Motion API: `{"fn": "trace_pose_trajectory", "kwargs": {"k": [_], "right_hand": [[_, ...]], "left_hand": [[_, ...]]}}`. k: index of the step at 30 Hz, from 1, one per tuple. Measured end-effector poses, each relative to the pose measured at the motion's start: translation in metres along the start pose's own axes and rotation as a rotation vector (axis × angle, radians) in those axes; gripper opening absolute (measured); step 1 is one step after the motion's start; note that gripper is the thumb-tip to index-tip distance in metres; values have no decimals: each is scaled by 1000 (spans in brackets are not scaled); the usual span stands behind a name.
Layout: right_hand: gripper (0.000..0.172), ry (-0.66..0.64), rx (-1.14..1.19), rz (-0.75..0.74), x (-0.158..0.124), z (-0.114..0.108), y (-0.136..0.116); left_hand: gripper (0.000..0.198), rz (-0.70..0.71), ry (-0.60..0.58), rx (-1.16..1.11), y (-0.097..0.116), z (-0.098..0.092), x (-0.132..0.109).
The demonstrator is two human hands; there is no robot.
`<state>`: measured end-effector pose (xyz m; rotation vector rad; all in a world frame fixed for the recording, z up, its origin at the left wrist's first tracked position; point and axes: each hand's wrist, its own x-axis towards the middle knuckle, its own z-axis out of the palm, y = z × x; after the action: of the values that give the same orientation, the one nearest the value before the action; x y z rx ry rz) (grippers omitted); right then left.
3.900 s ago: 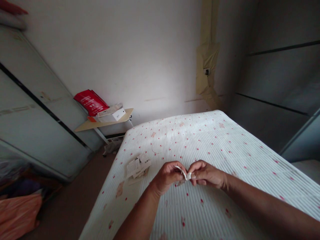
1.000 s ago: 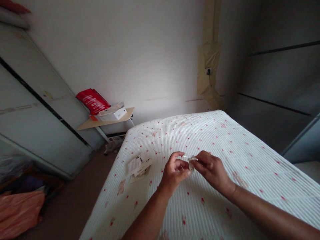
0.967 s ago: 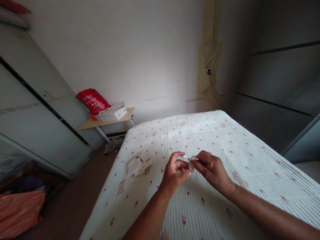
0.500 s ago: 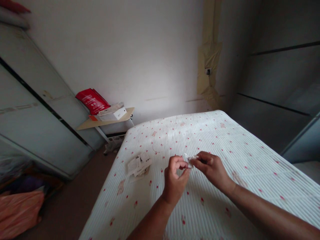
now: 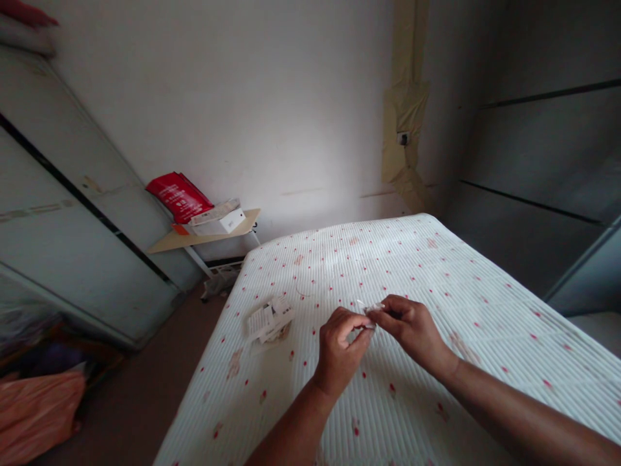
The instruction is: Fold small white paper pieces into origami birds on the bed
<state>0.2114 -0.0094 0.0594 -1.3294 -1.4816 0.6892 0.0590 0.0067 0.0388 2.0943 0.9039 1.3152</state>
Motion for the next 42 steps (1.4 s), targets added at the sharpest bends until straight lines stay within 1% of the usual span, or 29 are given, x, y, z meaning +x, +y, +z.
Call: {"fn": "trace_pose_trajectory", "kwargs": {"k": [8,13,18,24,28,35,42], "right_hand": [[21,-10,25,18,0,2,1],[22,-16,29,27,0,0,1],[24,-26,33,31,0,-1,1],[24,-26,45,34,-1,-1,-1],[24,-21,52,38,-1,-1,-3],[23,-29,44,60,-1,-2,-2],[21,-34,46,28,-1,-1,1]], "left_hand": [[7,-1,-8,-13,-1,0,2],[10,64,-45,21,-1,-3,3],[12,98,-54,55,-3,-5,4],[12,179,-76,126,-4,-6,5],[13,201,-74,156,-4,-6,6],[15,194,-110,157,-3,-7,7],[17,200,-82,159,-4,-6,7]]}}
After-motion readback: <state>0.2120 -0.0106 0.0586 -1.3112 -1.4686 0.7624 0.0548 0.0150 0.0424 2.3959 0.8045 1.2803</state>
